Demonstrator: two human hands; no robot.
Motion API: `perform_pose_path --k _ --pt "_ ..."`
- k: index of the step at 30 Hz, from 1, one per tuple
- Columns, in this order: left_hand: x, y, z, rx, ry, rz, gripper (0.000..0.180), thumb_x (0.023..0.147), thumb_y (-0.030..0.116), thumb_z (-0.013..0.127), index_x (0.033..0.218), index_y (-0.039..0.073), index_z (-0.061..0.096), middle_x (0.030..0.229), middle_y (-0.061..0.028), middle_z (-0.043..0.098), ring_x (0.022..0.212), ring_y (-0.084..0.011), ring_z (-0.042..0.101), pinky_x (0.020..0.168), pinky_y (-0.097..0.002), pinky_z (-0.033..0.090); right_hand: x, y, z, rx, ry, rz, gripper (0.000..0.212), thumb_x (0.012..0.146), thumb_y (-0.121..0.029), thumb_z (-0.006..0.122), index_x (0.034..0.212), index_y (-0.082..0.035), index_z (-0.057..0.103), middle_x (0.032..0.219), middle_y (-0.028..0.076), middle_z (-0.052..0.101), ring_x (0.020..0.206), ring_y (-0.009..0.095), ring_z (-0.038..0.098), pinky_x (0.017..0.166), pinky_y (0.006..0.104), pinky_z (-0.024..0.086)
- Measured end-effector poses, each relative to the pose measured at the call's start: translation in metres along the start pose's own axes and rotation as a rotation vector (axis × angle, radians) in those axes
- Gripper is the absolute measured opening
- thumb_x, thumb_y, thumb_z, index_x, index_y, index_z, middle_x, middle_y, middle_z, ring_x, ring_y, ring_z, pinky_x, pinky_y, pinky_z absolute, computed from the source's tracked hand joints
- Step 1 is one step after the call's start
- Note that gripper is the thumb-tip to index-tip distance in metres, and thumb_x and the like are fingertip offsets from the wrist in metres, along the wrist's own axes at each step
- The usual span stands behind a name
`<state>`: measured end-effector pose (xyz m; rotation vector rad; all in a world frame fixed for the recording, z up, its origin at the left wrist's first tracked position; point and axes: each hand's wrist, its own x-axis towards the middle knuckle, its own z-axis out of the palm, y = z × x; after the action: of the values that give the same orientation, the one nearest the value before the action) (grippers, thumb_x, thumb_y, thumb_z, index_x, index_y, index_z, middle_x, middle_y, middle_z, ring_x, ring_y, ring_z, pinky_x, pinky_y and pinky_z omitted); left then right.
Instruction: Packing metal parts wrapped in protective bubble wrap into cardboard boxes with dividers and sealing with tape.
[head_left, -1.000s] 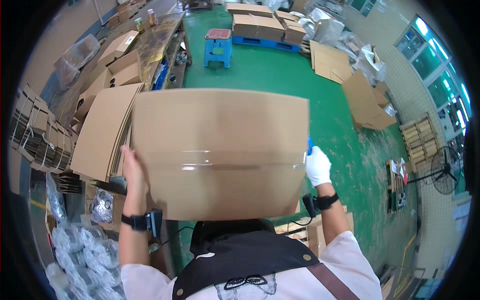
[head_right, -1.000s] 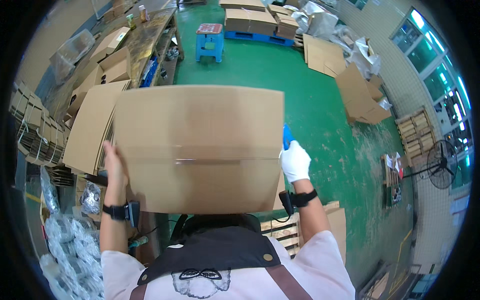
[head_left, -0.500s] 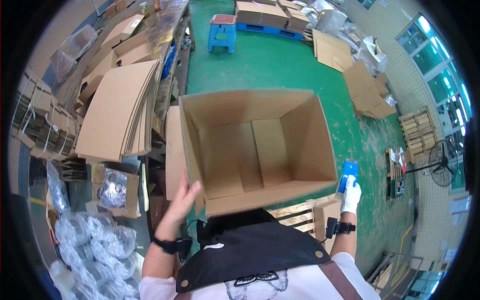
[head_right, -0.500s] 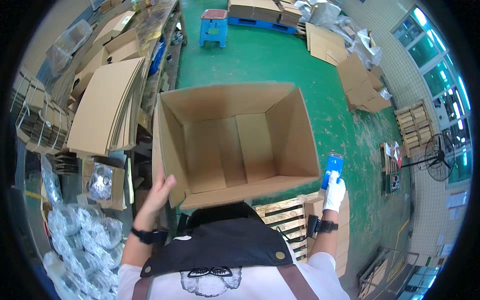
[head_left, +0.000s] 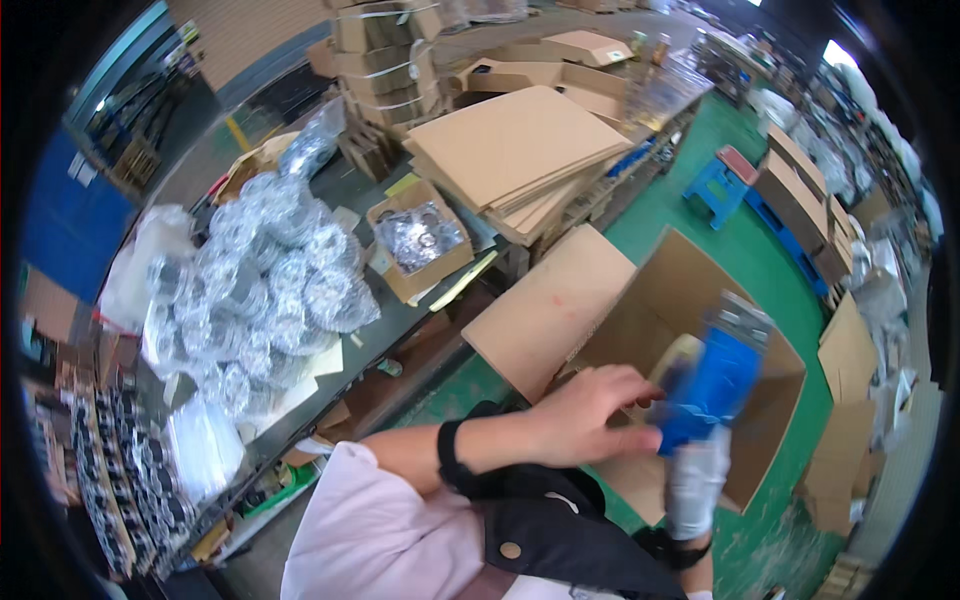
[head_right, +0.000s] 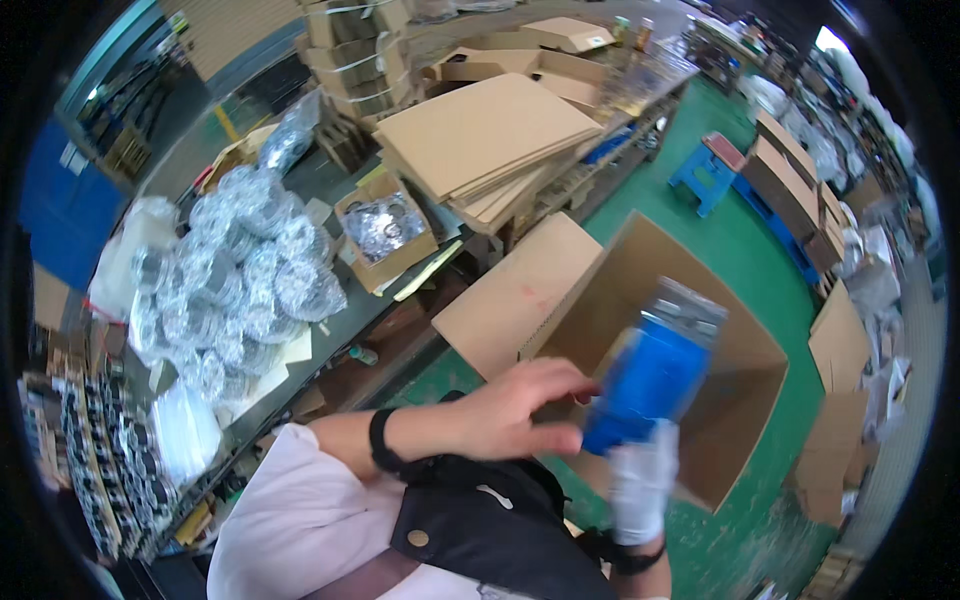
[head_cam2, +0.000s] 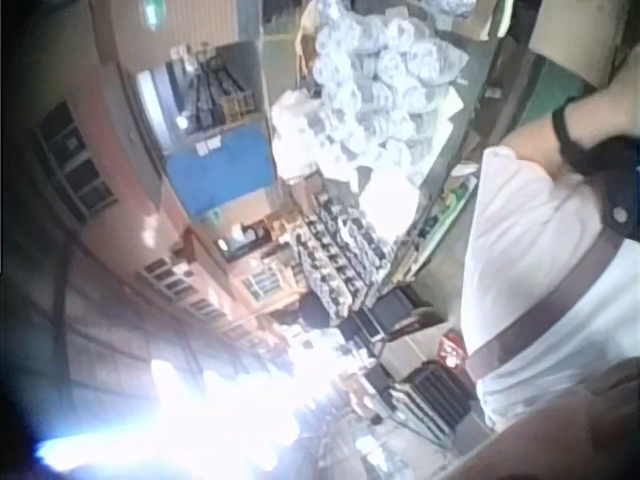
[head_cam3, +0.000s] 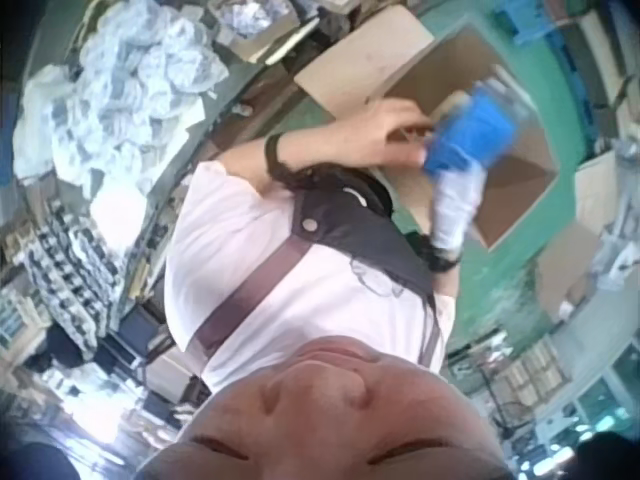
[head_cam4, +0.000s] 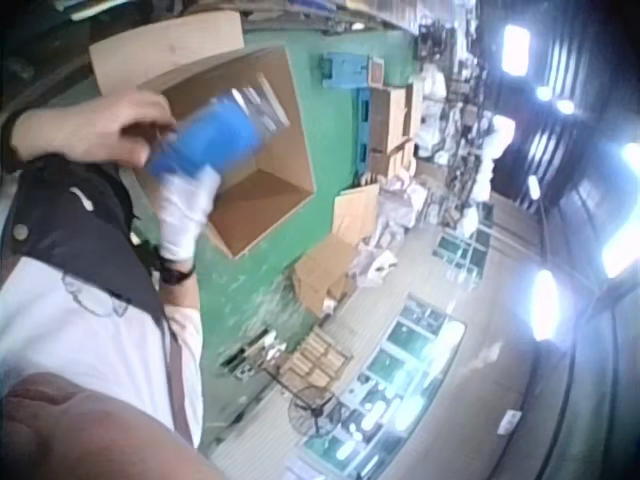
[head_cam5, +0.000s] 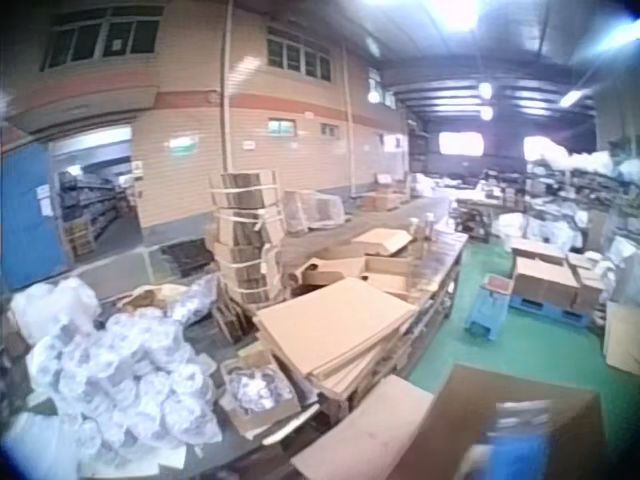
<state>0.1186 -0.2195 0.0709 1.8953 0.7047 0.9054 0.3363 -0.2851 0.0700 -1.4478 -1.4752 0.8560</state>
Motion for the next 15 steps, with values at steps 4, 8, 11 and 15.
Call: perform_pose_path --k 4,8,11,15 --pt "-0.077 -0.035 -0.02 -0.672 0.319 -0.298 0.041 0.092 0.024 0.068 0.124 0.001 0.054 0.116 -0.0063 0.059 0.104 -0.0181 0.056 0.098 -0.0329 0.042 0.038 -0.028 0.067 -0.254 -0.473 -0.59 0.039 0.076 -0.006 0.073 0.112 -0.001 0.059 0.105 0.021 0.065 0.095 0.038 0.065 0.08 0.0384 0.054" --pt "-0.159 -0.102 -0.056 -0.567 0.68 -0.494 0.058 0.094 0.02 0.065 0.142 0.005 0.037 0.13 -0.0042 0.053 0.117 -0.0149 0.051 0.102 -0.0336 0.041 0.069 -0.021 0.083 -0.141 -0.768 -0.394 0.027 0.076 -0.001 0.068 0.102 -0.006 0.065 0.101 0.013 0.071 0.087 0.029 0.07 0.077 0.035 0.056" --pt "-0.177 -0.137 -0.107 -0.605 0.931 -0.396 0.047 0.095 0.027 0.065 0.131 0.004 0.048 0.119 -0.0022 0.059 0.109 -0.0119 0.054 0.097 -0.0317 0.043 0.112 -0.045 0.118 -0.267 -0.849 -0.382 0.021 0.077 -0.002 0.066 0.097 -0.006 0.067 0.094 0.012 0.072 0.081 0.028 0.07 0.075 0.0348 0.056" --pt "-0.192 -0.203 -0.177 -0.813 1.105 -0.287 0.053 0.087 0.013 0.065 0.135 0.001 0.046 0.13 -0.0057 0.057 0.12 -0.0192 0.053 0.106 -0.0365 0.037 0.178 -0.066 0.196 -0.248 -0.909 -0.443 0.02 0.08 -0.003 0.065 0.1 -0.005 0.069 0.093 0.013 0.072 0.079 0.027 0.07 0.071 0.0345 0.056"
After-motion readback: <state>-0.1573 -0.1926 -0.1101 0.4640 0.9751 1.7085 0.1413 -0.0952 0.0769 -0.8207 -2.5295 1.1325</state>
